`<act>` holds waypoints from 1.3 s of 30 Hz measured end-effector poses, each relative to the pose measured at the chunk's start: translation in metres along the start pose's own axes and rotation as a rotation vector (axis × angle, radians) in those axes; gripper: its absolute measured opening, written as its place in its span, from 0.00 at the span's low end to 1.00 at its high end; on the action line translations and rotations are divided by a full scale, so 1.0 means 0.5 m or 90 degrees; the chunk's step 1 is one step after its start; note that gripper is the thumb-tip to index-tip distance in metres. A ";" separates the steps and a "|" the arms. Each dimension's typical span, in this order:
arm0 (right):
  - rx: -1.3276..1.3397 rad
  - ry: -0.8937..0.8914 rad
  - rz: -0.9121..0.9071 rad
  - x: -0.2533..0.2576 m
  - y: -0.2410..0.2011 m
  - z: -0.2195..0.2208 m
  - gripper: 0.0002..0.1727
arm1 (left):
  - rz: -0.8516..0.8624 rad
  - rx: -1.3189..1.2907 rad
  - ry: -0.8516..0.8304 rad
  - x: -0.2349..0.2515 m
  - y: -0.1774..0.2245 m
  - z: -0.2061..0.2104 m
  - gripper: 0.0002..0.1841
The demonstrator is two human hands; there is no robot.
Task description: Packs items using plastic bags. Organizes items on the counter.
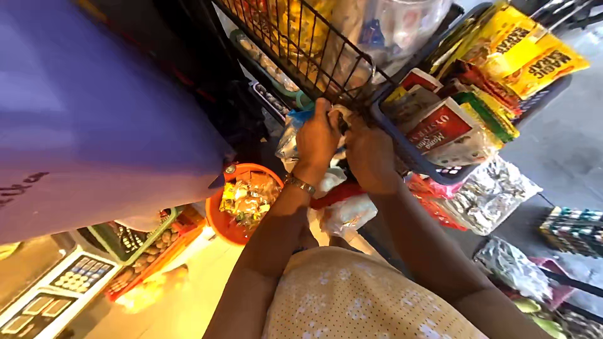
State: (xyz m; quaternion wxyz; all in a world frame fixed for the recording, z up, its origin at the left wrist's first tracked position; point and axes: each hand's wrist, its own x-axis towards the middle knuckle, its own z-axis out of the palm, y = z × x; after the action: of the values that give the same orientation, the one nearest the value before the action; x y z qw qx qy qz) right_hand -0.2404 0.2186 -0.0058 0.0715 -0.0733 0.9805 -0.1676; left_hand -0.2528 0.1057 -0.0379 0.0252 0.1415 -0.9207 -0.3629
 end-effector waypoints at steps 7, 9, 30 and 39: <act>0.045 -0.107 -0.056 -0.025 0.038 0.014 0.22 | 0.102 0.170 0.042 -0.040 -0.059 0.002 0.16; 0.123 -0.098 -0.114 -0.015 0.052 0.049 0.20 | 0.115 0.092 0.032 -0.074 -0.057 -0.047 0.16; 0.271 -0.302 -0.219 0.006 -0.010 0.123 0.20 | -0.016 0.139 0.119 -0.077 -0.122 -0.186 0.10; 0.555 -0.339 -0.018 0.026 0.080 0.061 0.13 | -0.096 0.060 -0.095 -0.051 -0.036 -0.171 0.13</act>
State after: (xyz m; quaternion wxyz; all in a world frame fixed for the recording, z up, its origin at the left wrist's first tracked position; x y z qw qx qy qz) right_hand -0.2527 0.2443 -0.0493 0.3405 -0.0901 0.7661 -0.5376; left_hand -0.2115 0.0437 0.0146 -0.0777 0.1841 -0.9228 -0.3294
